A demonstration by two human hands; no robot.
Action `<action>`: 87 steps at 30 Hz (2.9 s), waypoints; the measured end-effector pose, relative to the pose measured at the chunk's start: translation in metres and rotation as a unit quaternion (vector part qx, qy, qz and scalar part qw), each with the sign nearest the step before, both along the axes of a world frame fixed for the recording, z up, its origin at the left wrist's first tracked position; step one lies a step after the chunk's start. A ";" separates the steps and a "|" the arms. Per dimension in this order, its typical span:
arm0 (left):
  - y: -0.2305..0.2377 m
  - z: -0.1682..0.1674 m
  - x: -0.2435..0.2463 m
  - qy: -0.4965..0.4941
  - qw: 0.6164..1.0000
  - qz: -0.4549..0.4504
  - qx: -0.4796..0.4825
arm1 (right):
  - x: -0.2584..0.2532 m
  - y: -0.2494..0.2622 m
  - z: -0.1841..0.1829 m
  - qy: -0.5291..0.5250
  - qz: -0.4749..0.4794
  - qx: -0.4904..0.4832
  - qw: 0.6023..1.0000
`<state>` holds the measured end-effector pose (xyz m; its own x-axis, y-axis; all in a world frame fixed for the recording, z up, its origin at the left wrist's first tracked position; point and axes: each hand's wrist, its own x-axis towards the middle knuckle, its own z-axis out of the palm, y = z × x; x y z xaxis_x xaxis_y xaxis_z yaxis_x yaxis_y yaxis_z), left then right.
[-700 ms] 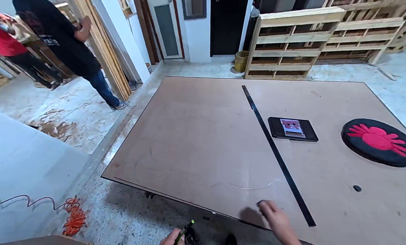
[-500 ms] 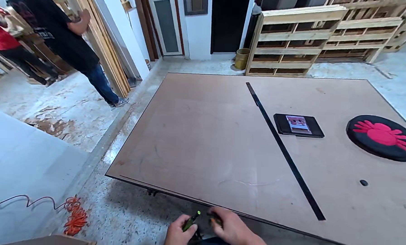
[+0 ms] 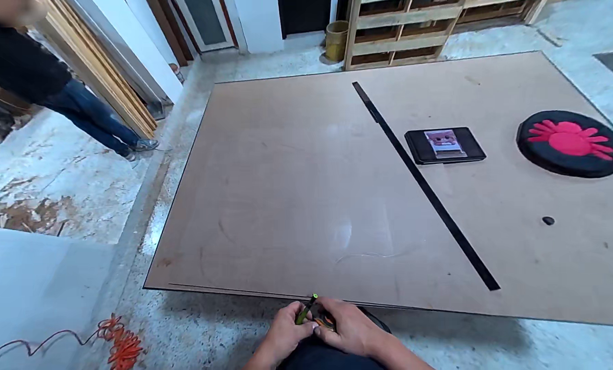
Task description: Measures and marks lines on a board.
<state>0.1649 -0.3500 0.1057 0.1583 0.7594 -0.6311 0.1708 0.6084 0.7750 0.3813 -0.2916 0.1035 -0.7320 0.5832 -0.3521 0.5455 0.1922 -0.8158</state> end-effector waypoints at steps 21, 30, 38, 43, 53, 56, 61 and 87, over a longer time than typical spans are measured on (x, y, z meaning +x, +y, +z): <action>0.291 -0.074 -0.087 0.181 0.968 0.174 -0.021 | -0.015 0.320 -0.084 -0.191 -0.052 -0.032 0.980; 0.385 -0.113 -0.107 0.315 0.948 -0.005 0.042 | -0.101 0.390 -0.080 -0.385 -0.109 0.021 0.916; 0.387 -0.107 -0.095 0.352 0.935 -0.007 0.038 | -0.109 0.395 -0.090 -0.400 -0.089 0.057 0.910; 0.390 -0.101 -0.092 0.373 0.928 -0.007 0.012 | -0.109 0.398 -0.090 -0.401 -0.077 0.048 0.911; 0.392 -0.098 -0.092 0.381 0.925 -0.009 0.001 | -0.110 0.402 -0.091 -0.402 -0.080 0.030 0.911; 0.392 -0.098 -0.092 0.380 0.925 -0.008 0.000 | -0.110 0.401 -0.090 -0.402 -0.087 0.025 0.911; 0.392 -0.098 -0.093 0.380 0.925 -0.008 -0.003 | -0.111 0.401 -0.089 -0.402 -0.089 0.021 0.911; 0.353 -0.113 -0.149 0.152 0.944 0.280 0.080 | -0.117 0.409 -0.089 -0.426 -0.061 0.023 0.903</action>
